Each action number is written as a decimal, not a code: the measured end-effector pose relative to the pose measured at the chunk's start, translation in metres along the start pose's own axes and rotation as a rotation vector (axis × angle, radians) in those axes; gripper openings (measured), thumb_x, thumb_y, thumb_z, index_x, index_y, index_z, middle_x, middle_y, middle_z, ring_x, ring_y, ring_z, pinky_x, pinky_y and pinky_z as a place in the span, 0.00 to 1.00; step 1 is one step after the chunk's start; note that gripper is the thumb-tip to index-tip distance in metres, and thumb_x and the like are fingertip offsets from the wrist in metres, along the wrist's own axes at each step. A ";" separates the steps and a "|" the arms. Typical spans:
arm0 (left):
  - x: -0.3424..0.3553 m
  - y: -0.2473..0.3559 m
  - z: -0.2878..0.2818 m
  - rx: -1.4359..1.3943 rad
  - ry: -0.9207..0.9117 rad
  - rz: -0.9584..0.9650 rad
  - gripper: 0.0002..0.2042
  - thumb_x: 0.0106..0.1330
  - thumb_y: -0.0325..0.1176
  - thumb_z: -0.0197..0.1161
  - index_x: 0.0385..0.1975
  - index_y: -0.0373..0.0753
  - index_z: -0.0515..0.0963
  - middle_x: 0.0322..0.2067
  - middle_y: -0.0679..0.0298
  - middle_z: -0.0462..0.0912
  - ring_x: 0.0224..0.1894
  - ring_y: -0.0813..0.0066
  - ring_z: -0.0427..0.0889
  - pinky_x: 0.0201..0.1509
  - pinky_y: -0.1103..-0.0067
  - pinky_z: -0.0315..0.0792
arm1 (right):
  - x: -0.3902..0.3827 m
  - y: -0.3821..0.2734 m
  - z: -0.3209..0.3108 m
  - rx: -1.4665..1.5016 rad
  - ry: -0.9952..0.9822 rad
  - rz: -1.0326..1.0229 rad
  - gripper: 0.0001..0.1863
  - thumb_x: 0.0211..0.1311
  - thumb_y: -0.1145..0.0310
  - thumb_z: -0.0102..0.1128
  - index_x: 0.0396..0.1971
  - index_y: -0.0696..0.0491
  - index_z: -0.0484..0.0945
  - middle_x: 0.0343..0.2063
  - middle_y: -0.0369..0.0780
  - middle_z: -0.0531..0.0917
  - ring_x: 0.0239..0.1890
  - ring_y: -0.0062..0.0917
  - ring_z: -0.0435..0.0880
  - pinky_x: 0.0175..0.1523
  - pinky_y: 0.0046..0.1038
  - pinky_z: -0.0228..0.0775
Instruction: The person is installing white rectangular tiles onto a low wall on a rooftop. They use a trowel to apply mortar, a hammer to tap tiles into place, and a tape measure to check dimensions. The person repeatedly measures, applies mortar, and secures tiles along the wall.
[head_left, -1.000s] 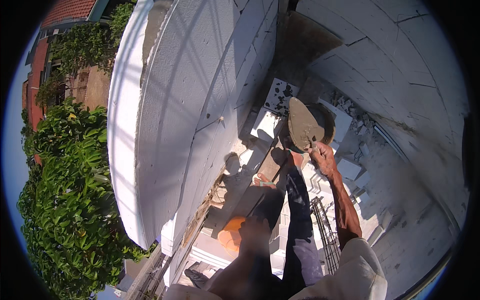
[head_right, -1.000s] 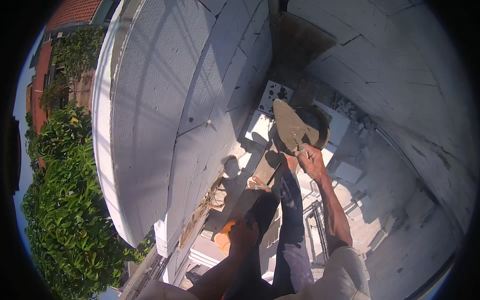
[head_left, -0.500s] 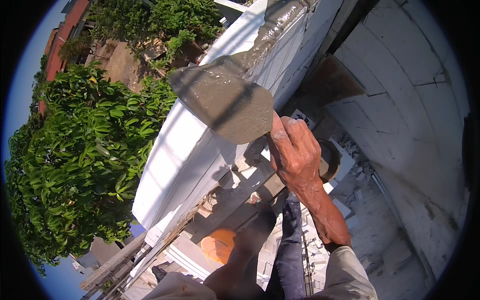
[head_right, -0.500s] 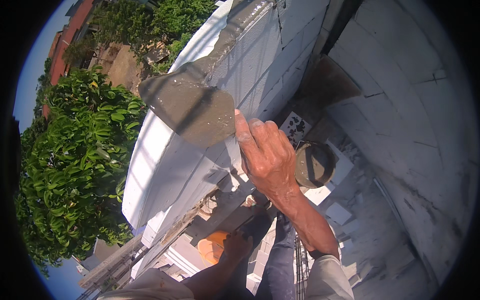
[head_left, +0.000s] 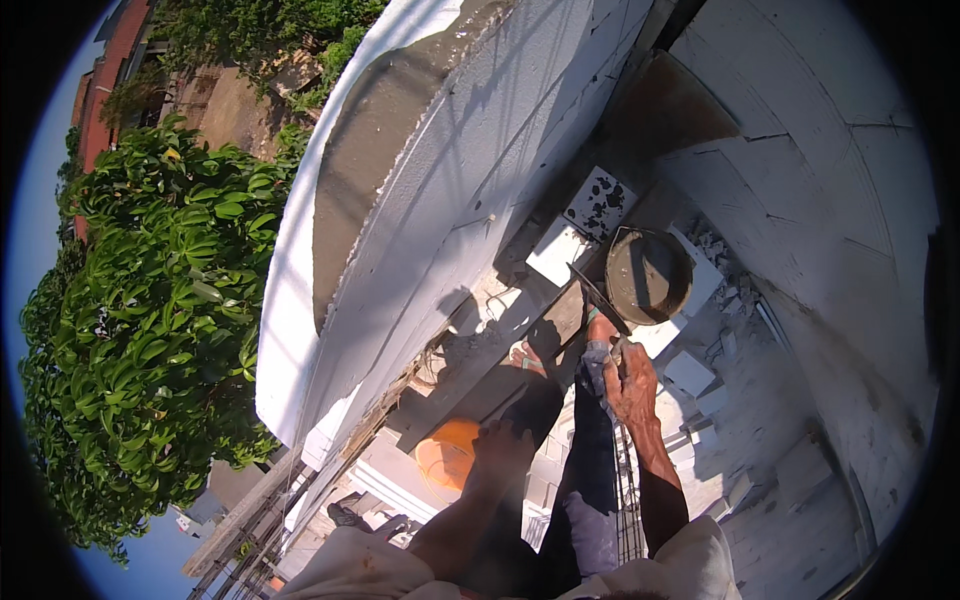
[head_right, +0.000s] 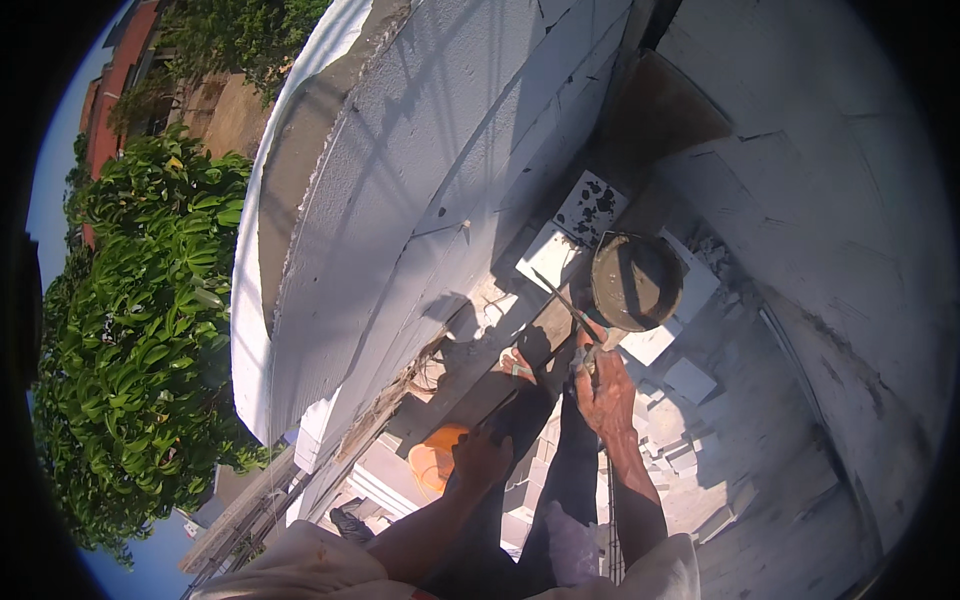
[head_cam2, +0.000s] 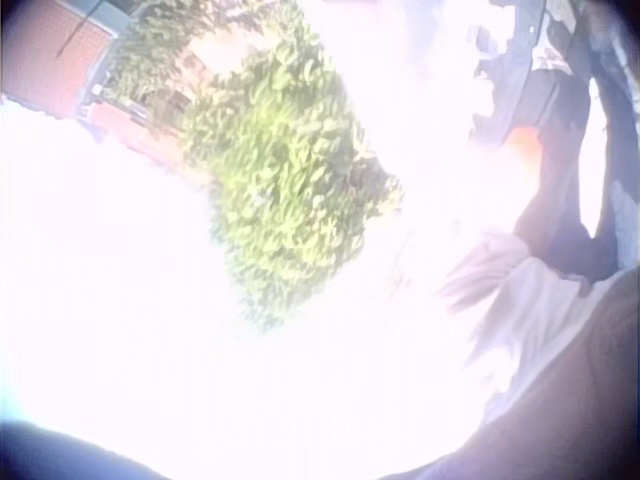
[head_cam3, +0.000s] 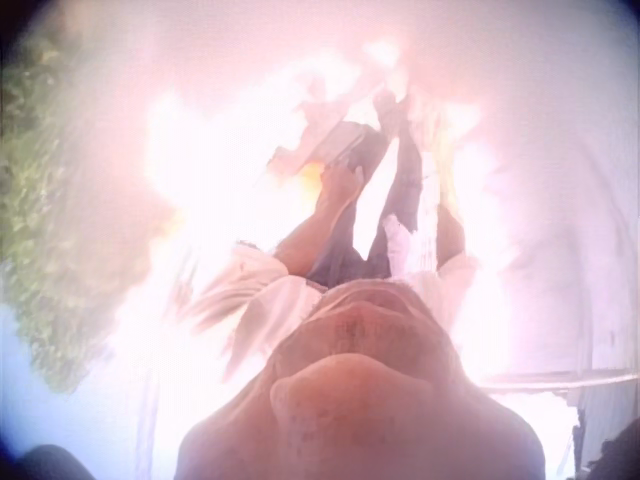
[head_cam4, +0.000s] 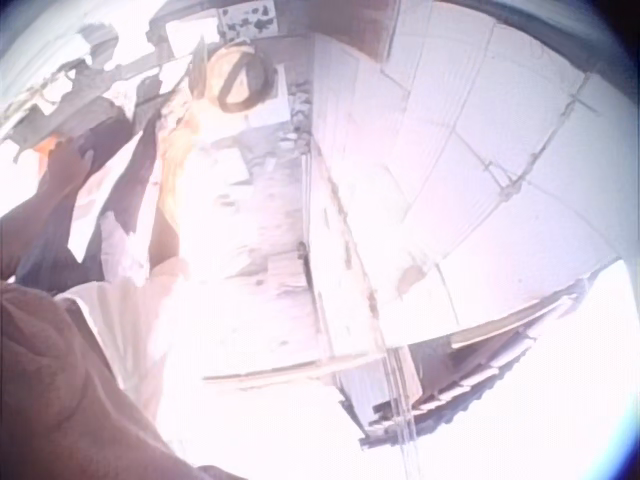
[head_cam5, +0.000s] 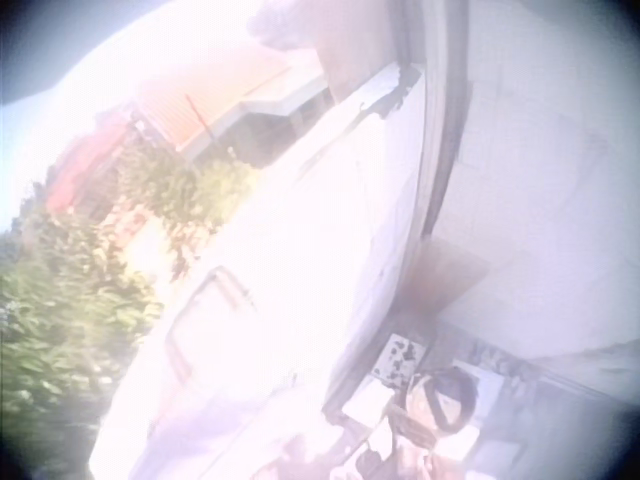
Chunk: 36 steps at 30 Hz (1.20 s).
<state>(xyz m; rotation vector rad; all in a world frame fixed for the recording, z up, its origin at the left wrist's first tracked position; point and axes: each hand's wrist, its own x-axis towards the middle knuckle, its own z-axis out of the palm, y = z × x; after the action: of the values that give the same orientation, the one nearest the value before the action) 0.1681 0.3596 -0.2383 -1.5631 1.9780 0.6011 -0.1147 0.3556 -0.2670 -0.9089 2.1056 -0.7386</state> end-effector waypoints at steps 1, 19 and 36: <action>0.000 -0.001 0.003 -0.008 0.023 0.001 0.22 0.62 0.50 0.67 0.49 0.40 0.82 0.47 0.53 0.85 0.48 0.48 0.83 0.50 0.53 0.77 | 0.008 0.037 0.013 -0.079 0.013 0.123 0.13 0.66 0.65 0.64 0.40 0.62 0.81 0.38 0.57 0.84 0.40 0.54 0.85 0.44 0.45 0.78; 0.004 0.008 -0.001 0.005 -0.115 -0.039 0.24 0.65 0.50 0.66 0.50 0.36 0.82 0.51 0.48 0.83 0.52 0.45 0.83 0.55 0.55 0.77 | 0.029 0.254 0.038 0.435 -0.082 0.483 0.15 0.69 0.61 0.68 0.26 0.55 0.84 0.14 0.26 0.73 0.15 0.10 0.63 0.21 0.24 0.51; -0.005 0.000 0.009 -0.126 -0.057 -0.087 0.29 0.63 0.57 0.63 0.52 0.36 0.83 0.51 0.49 0.84 0.56 0.48 0.82 0.59 0.53 0.73 | 0.103 -0.294 -0.186 -0.817 0.329 -1.156 0.30 0.55 0.73 0.71 0.61 0.59 0.81 0.35 0.39 0.80 0.35 0.28 0.80 0.33 0.28 0.73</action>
<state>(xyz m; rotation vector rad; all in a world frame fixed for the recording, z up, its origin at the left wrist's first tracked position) 0.1701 0.3685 -0.2419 -1.6784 1.8518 0.7391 -0.2035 0.1419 0.0133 -2.7096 2.0174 -0.5231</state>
